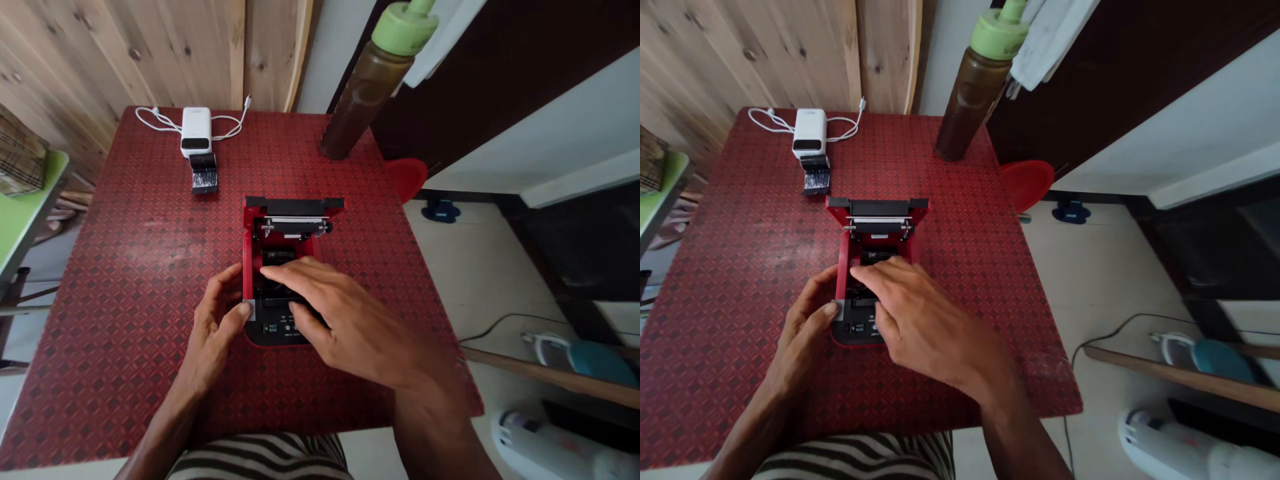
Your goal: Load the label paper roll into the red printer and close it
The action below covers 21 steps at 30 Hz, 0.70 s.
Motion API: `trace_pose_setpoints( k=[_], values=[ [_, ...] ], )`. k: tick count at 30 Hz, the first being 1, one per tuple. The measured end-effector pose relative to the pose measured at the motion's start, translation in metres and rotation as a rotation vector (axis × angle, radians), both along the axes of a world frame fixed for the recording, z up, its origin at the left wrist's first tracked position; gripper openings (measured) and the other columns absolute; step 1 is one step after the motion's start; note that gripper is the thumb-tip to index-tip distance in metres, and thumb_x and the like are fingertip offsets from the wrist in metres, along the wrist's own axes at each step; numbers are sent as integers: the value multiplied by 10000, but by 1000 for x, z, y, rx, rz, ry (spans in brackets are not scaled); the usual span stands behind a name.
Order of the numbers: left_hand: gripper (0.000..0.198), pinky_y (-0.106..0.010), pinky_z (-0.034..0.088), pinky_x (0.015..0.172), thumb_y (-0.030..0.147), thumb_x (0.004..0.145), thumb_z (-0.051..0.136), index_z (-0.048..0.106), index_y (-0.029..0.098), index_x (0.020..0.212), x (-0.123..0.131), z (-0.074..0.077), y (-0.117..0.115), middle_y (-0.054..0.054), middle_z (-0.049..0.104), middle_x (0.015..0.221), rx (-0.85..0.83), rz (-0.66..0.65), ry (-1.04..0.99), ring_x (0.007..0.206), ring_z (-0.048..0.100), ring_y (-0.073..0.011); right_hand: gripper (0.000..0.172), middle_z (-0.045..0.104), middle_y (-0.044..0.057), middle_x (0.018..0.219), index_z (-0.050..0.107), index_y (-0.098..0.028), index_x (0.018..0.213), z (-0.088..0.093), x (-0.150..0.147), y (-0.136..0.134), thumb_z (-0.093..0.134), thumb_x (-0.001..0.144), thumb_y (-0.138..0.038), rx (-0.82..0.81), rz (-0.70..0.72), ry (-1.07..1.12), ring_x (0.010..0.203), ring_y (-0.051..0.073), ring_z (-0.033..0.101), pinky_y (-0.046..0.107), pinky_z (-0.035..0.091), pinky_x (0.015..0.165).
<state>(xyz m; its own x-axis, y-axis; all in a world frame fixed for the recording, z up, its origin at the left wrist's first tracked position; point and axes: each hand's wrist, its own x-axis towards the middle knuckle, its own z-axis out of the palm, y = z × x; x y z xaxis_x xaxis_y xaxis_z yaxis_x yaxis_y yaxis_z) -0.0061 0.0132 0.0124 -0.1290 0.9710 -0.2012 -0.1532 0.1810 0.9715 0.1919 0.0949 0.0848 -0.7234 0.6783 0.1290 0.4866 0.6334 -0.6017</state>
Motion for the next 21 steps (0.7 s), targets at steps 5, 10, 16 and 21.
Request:
trace_pose_setpoints(
  k=[5,10,16,21],
  values=[
    [529,-451,570,1070,498,995,729,663,277,1471,0,3,-2,-78,731,1476,-21,15,38,1353,677,-330,216,774,78,989,751,-158,1035,-4,-3,-2,589,1047,-16,174,-105,10,941,248,700,427,619,882],
    [510,-546,479,1183,555,1036,650,690,252,1445,-5,7,14,-120,701,1506,11,62,147,1415,625,-364,176,744,76,973,763,-127,1024,-2,2,-17,614,1057,-40,312,-152,38,899,219,666,372,581,828],
    [557,-480,516,1096,713,988,610,778,248,1244,-11,23,77,-121,753,1405,106,183,-5,1343,665,-339,192,818,48,961,753,-113,1184,-17,2,-47,579,1109,-86,590,-258,66,1009,233,685,406,499,891],
    [493,-387,528,957,706,944,661,747,234,832,-4,36,109,-79,812,1041,99,207,-53,1087,730,-279,234,849,43,1000,728,-116,1237,-32,6,-61,516,1141,-94,615,-295,81,1042,222,697,432,473,968]
  ],
)
